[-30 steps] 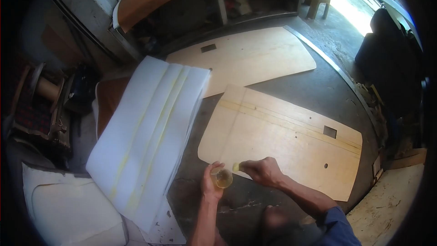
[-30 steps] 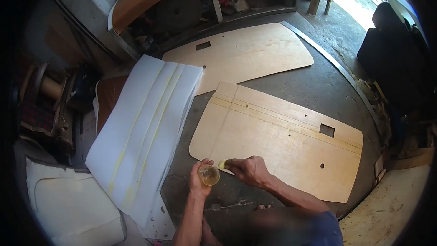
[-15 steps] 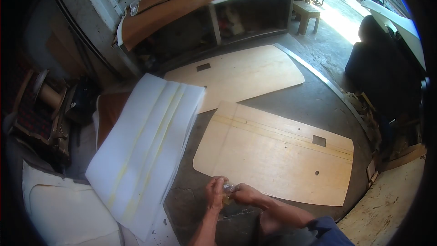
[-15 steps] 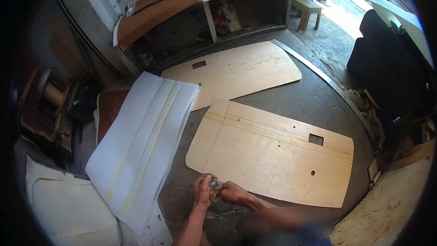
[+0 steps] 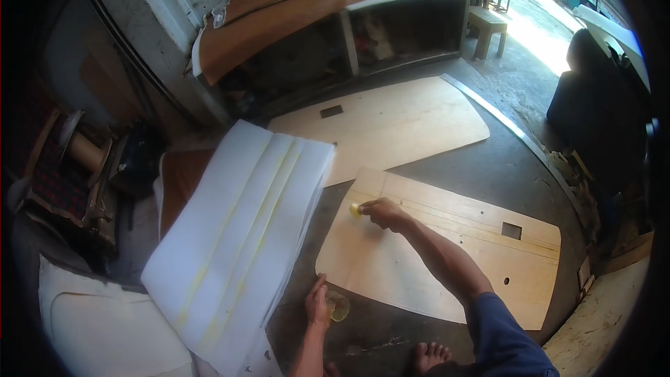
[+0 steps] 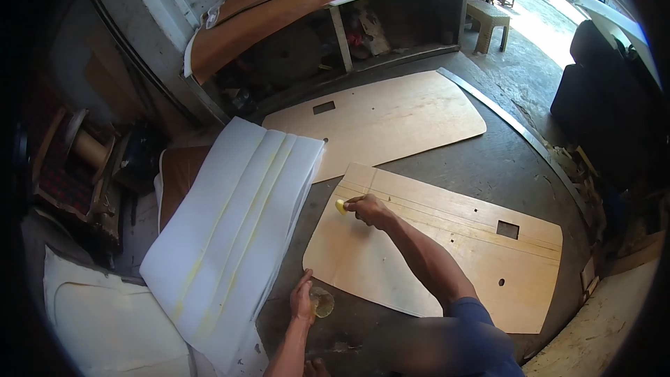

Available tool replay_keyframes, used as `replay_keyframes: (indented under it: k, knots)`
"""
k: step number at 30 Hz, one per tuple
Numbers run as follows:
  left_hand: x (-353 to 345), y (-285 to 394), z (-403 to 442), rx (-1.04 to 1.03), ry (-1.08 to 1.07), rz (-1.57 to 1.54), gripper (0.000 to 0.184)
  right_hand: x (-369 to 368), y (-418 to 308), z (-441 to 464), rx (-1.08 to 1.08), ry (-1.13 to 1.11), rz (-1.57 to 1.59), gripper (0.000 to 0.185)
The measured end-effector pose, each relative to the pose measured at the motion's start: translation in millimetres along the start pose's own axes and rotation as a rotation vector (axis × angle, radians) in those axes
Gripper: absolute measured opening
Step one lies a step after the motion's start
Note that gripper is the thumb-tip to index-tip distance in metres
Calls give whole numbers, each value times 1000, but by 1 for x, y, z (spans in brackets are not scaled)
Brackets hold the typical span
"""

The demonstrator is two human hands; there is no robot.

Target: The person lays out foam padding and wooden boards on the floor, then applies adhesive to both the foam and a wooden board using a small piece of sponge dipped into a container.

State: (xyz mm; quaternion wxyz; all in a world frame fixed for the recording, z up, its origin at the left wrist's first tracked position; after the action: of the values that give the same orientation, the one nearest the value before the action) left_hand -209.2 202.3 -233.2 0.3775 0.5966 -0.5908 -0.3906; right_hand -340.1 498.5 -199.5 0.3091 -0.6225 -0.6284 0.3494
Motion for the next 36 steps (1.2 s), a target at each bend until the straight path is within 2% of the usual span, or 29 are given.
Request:
replay_keyframes:
  k: [3, 6, 8, 9, 12, 14, 15, 16, 18, 20, 23, 25, 27, 29, 30, 32, 34, 35, 36]
  knots:
    - [4, -1, 0, 77, 30, -107, 42, -1, -23, 35, 67, 103, -59, 35]
    - [12, -20, 8, 142, 52, -211, 40, -13, 1, 79, 180, 299, -430, 33]
    - [14, -25, 4, 135, 62, -212, 40, -56, 15, 57, 120, -20, -577, 35]
    - [11, -23, 9, 110, 56, -211, 39, -62, 15, 53, 125, -17, -582, 35]
    - [11, -18, 6, 134, 67, -225, 39, -87, 38, 39, 200, -199, -695, 35]
    - [12, -15, 3, 145, 71, -202, 39, -38, 7, 36, 96, 164, -494, 34]
    - [11, -12, 4, 141, 59, -190, 39, -16, -4, 36, 43, 250, -399, 28]
    - [10, -10, 6, 135, 48, -191, 39, -7, 0, 42, 16, 296, -437, 27]
    - [7, -11, 3, 151, 84, -270, 38, -32, 17, 23, 166, 259, -670, 26]
    - [8, -19, 6, 147, 69, -261, 39, -73, 36, -9, 264, 5, -1031, 29]
    - [18, -20, 13, 144, 23, -179, 41, -42, 22, 12, 198, 57, -849, 28]
    - [13, -11, 3, 158, -27, -136, 44, 9, 3, 24, 155, 388, -654, 27]
    - [-4, 15, -5, 234, 90, -316, 40, 15, 8, 17, 115, 298, -701, 27]
    - [2, -3, 0, 196, 68, -286, 40, -30, 35, -4, 143, 108, -929, 29]
    - [7, -10, 6, 147, 61, -243, 40, -55, 45, -25, 270, -63, -1046, 31]
    - [12, -14, 12, 151, 57, -191, 40, -61, 35, -38, 286, -112, -1081, 22]
    - [16, -19, 11, 163, 35, -194, 39, -19, 15, -15, 217, 224, -825, 20]
    - [14, -14, 8, 178, 32, -225, 39, -10, 24, -9, 193, 208, -819, 20]
    - [14, -14, 6, 184, 24, -230, 39, 6, 19, -3, 175, 305, -821, 23]
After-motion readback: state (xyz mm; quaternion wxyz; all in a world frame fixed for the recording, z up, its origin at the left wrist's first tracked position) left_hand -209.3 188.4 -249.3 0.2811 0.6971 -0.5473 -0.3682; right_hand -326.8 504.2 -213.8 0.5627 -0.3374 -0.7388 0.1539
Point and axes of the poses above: each hand's wrist, its own z-axis towards the middle knuckle, its own x-axis out of the back of the hand, y = z × x, the point moved 2 cm from there along z, towards the middle knuckle, and after that the axes turned 1 degree about -z, right-handed, at the moved point
